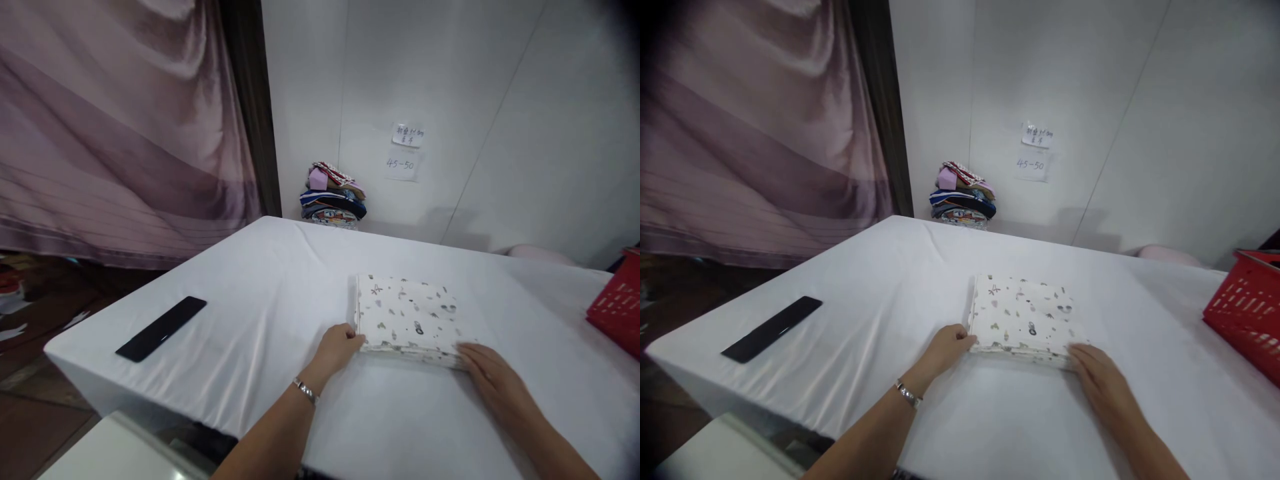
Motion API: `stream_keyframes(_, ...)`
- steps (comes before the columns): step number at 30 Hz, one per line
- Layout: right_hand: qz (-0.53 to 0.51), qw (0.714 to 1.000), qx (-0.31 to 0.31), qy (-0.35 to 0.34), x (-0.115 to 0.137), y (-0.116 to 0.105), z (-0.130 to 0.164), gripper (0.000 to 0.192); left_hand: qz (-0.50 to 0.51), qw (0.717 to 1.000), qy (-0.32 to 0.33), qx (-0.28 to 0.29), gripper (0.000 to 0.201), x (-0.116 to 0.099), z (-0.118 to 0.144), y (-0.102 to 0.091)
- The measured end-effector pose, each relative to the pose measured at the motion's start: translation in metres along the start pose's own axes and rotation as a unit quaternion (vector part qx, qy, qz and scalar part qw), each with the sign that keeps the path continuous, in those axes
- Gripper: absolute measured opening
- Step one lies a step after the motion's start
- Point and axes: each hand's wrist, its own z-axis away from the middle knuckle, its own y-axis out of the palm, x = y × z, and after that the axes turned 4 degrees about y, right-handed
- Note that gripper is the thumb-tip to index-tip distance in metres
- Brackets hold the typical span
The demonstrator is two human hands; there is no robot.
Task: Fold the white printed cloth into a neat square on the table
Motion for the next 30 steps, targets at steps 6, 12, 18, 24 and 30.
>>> stream_keyframes(6,0.06,0.964,-0.036,0.258,-0.064,-0.049,0.012,0.037,-0.05,0.999,-0.002,0.005,0.022,-0.008,0.004,-0.002)
stream_keyframes(12,-0.048,0.993,0.031,0.106,0.033,-0.021,-0.069,0.031,-0.1,0.995,0.003,0.001,0.019,-0.015,0.011,-0.002)
stream_keyframes(18,-0.083,0.965,0.226,-0.106,0.114,0.058,-0.166,0.029,-0.114,0.993,0.016,-0.004,0.019,-0.012,0.011,0.0)
stream_keyframes(24,0.025,0.939,0.301,-0.163,0.123,0.11,-0.231,0.038,-0.122,0.992,0.017,-0.004,0.017,-0.008,0.01,0.002)
stream_keyframes(30,0.062,0.942,0.327,-0.043,0.109,0.125,-0.237,0.054,-0.133,0.991,0.006,0.02,0.018,-0.01,0.01,0.0)
